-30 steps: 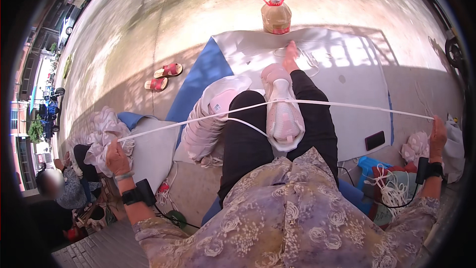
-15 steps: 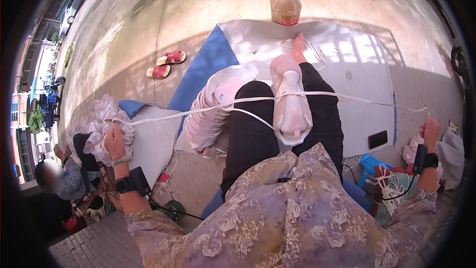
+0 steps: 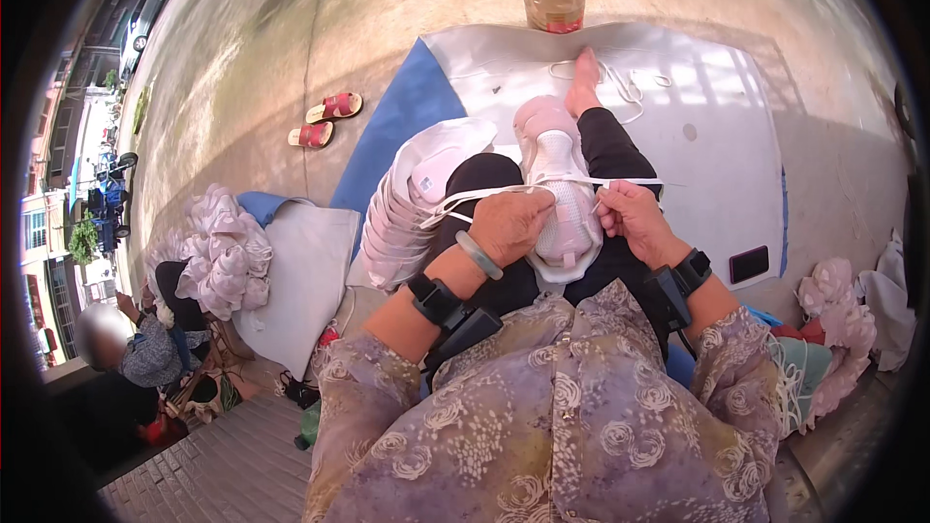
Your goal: Threading and tying shoelaces on a pair of white and pink sneakers.
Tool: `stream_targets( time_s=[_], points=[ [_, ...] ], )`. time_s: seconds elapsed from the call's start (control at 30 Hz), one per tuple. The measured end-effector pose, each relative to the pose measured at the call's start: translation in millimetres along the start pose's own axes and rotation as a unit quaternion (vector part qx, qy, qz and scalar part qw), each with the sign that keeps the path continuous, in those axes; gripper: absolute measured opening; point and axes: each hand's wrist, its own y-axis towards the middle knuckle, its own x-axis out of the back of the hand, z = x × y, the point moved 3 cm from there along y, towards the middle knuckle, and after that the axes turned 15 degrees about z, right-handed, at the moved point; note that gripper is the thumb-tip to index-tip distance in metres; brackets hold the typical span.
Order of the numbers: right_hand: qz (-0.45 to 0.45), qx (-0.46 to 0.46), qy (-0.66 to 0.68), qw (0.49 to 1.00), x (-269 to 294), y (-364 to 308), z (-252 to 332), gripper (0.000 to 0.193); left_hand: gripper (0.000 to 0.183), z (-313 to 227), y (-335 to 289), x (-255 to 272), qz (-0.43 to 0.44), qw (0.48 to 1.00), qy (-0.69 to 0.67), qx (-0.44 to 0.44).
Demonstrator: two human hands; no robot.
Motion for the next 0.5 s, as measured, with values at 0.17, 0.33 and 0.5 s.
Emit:
stream_targets(
  time_s=[0.17,0.33,0.5],
  points=[
    [0.001,0.057,-0.024,0.998,-4,20,5,0.01,0.007,-5,16,-18,0.084,0.969,0.232,0.025],
    [-0.016,0.136,0.016,0.99,-7,30,7,0.008,0.011,1,18,-16,0.032,0.97,0.237,0.041],
    [0.011,0.185,-0.033,0.982,-8,33,6,0.004,0.015,7,15,-21,0.024,0.975,0.215,0.057]
  ],
)
